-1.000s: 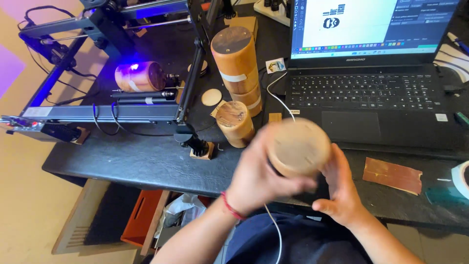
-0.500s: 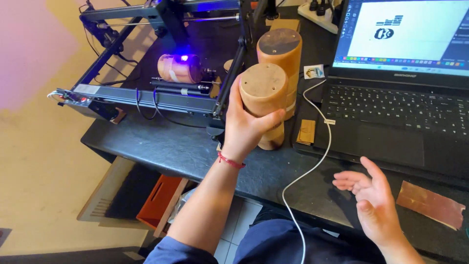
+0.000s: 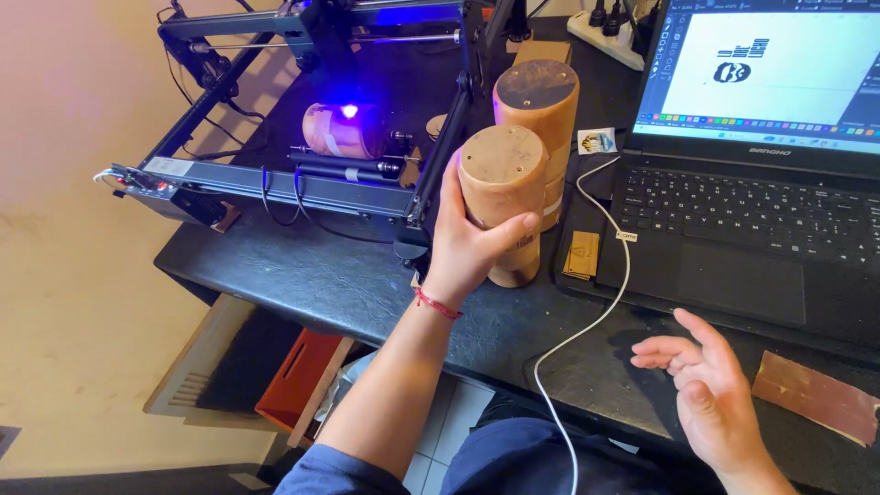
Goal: Inspecting wooden cylinders and using a laptop to prepare for laser engraving at a workstation.
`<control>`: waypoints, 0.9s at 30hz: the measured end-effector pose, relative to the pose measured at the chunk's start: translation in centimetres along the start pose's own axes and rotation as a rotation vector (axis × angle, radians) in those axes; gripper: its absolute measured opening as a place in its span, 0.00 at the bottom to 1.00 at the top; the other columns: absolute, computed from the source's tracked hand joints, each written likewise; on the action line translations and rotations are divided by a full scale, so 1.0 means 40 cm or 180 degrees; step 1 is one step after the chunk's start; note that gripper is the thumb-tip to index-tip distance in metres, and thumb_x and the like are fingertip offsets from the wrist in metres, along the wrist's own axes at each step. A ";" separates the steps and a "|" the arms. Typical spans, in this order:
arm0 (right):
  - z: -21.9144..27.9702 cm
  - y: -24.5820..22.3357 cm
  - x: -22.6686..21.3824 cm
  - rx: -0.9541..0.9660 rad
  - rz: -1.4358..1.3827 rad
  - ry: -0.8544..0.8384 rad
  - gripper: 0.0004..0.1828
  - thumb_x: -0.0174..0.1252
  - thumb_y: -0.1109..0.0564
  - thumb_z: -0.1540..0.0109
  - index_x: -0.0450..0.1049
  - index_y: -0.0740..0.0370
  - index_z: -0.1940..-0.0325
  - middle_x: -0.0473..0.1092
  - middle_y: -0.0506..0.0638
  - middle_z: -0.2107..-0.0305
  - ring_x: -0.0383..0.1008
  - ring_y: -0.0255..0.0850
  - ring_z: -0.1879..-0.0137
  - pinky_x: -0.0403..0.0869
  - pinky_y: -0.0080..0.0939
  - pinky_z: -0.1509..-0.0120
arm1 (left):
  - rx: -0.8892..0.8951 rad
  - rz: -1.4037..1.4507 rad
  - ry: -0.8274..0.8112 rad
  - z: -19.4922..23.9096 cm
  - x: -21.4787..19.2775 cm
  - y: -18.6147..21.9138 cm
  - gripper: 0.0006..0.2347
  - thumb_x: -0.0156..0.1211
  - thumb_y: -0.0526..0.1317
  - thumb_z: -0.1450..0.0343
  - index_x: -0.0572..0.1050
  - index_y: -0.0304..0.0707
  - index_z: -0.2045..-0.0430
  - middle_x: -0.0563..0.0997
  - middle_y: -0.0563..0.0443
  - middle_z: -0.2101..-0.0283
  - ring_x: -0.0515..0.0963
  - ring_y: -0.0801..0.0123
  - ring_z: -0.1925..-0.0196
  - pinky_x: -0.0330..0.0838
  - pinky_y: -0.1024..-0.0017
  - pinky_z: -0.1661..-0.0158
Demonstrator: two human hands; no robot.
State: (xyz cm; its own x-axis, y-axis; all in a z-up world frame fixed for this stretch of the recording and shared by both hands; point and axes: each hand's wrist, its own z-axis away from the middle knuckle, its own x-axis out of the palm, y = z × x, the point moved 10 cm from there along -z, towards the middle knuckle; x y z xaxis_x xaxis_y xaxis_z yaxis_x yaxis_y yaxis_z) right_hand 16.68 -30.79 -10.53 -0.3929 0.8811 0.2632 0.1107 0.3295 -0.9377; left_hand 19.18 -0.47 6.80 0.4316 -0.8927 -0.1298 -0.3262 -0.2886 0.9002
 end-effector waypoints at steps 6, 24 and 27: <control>-0.004 -0.016 0.014 -0.0130 -0.0055 -0.0135 0.45 0.53 0.39 0.39 0.51 0.66 0.26 0.74 0.68 0.55 0.77 0.53 0.50 0.71 0.51 0.38 | -0.0017 0.0049 -0.0374 0.036 0.020 -0.019 0.47 0.73 0.49 0.45 0.49 0.40 0.33 0.65 0.44 0.35 0.66 0.61 0.33 0.61 0.64 0.35; -0.008 -0.010 0.012 -0.0128 0.0054 -0.0286 0.37 0.53 0.39 0.36 0.59 0.65 0.31 0.75 0.64 0.54 0.77 0.52 0.49 0.72 0.51 0.38 | -0.0699 0.0141 -0.0432 0.036 0.029 -0.194 0.43 0.73 0.50 0.48 0.57 0.42 0.39 0.74 0.44 0.43 0.73 0.62 0.42 0.73 0.64 0.45; -0.008 -0.007 0.014 -0.0092 0.0013 -0.0298 0.36 0.53 0.39 0.36 0.61 0.64 0.32 0.75 0.63 0.54 0.76 0.51 0.48 0.72 0.50 0.36 | -0.1198 0.0171 -0.0493 0.043 0.034 -0.206 0.44 0.73 0.47 0.51 0.56 0.42 0.40 0.72 0.43 0.45 0.75 0.57 0.44 0.86 0.61 0.68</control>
State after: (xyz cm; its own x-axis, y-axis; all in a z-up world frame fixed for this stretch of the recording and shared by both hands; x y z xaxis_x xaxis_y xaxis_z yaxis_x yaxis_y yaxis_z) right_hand 16.72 -30.27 -10.05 -0.4757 0.8474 0.2357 0.1384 0.3368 -0.9314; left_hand 21.00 0.11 -1.53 0.2812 -0.9529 -0.1137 -0.0019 -0.1190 0.9929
